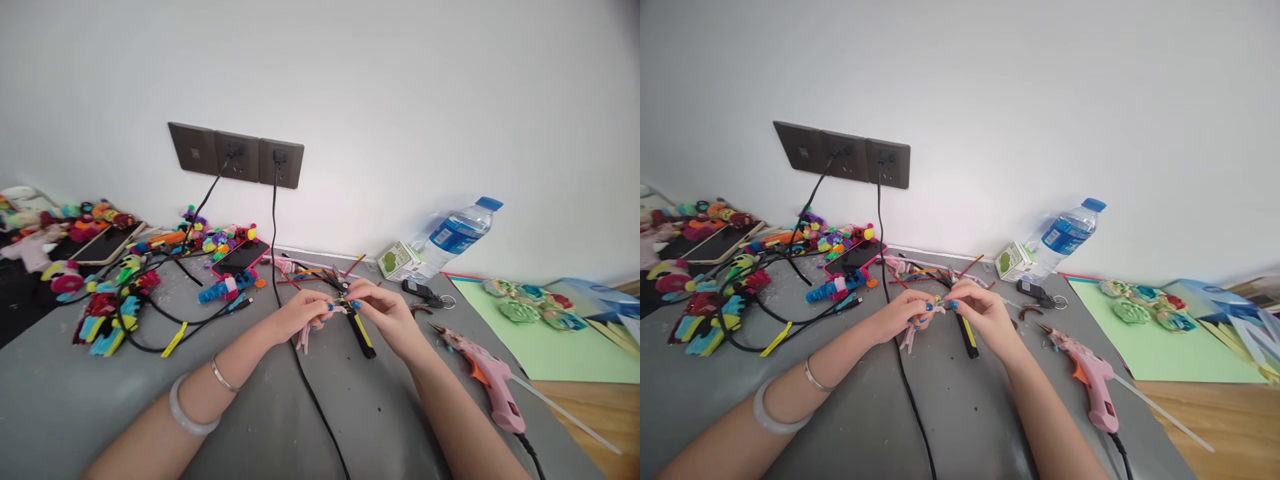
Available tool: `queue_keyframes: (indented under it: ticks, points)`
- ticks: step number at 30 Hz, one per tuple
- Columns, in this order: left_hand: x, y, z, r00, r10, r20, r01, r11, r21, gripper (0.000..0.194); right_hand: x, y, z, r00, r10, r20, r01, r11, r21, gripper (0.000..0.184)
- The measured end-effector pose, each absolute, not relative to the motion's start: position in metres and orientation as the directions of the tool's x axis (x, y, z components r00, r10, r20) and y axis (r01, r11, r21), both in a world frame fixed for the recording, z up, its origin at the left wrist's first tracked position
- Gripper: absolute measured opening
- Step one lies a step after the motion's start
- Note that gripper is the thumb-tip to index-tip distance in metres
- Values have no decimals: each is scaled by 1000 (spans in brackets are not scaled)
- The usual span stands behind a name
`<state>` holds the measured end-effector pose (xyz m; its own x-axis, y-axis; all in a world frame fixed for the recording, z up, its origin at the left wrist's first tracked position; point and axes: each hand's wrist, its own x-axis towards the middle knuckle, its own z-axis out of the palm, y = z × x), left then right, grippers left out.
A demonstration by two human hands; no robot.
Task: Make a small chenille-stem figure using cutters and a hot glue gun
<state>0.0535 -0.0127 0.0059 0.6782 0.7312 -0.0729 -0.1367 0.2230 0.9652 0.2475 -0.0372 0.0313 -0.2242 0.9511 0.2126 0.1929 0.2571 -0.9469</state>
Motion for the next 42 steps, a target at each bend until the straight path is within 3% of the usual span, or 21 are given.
queue_keyframes:
  ticks: [10, 20, 27, 42]
  points:
    - [54, -17, 9, 747, 663, -48, -207, 301, 931, 23, 248, -34, 15, -400, 906, 137, -5, 147, -989, 21]
    - [53, -17, 7, 755, 655, -39, -225, 315, 922, 23, 246, -36, 16, -421, 897, 135, 3, 150, -989, 22]
    - [53, -19, 12, 734, 678, -40, -201, 273, 941, 22, 247, -36, 17, -459, 865, 204, -51, 204, -978, 9]
    - [53, -19, 11, 770, 638, -1, -135, 165, 977, 20, 246, -37, 13, -452, 833, 321, -15, 352, -936, 7]
